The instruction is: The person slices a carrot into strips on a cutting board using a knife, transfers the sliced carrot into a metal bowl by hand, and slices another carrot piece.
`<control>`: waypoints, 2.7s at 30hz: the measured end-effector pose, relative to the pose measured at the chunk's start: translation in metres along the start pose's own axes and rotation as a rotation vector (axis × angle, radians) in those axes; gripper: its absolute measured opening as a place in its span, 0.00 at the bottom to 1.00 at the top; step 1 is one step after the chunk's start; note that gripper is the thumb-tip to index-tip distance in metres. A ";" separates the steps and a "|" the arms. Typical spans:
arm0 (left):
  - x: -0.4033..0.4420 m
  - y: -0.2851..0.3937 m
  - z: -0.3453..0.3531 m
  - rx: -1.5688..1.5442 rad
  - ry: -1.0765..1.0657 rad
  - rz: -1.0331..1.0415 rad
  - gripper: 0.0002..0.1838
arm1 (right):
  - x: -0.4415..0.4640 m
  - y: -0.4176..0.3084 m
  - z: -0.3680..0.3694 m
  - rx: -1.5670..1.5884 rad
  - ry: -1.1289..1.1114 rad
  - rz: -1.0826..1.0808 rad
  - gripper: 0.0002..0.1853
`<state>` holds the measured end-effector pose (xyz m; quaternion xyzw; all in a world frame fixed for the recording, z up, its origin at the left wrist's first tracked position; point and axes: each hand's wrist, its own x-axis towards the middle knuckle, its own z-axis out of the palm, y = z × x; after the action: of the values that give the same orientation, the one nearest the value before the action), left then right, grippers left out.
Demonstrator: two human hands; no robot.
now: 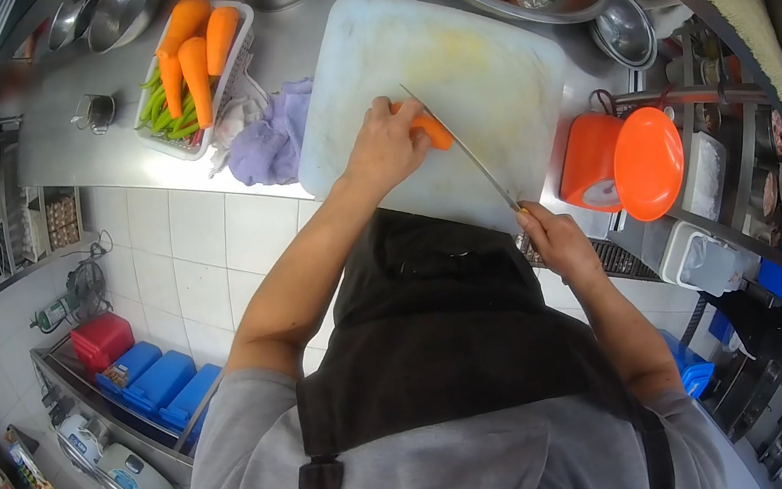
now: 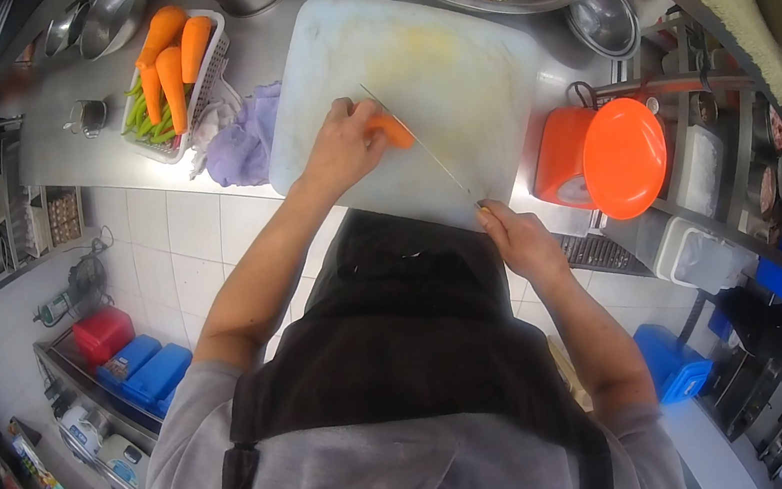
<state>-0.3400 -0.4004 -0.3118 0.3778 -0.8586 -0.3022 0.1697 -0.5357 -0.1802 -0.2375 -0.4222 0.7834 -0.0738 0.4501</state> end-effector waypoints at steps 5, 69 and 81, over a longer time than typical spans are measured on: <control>-0.001 0.000 0.000 -0.006 -0.005 -0.011 0.20 | 0.002 -0.003 -0.009 0.037 -0.051 -0.009 0.23; -0.005 -0.004 0.002 -0.063 0.073 0.031 0.17 | 0.013 -0.007 -0.002 0.095 0.030 -0.144 0.20; -0.003 0.000 0.001 -0.091 0.046 -0.008 0.19 | 0.096 -0.030 0.035 0.126 0.139 -0.263 0.23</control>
<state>-0.3385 -0.3981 -0.3125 0.3801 -0.8383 -0.3328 0.2052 -0.5139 -0.2601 -0.3043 -0.4861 0.7443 -0.2101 0.4069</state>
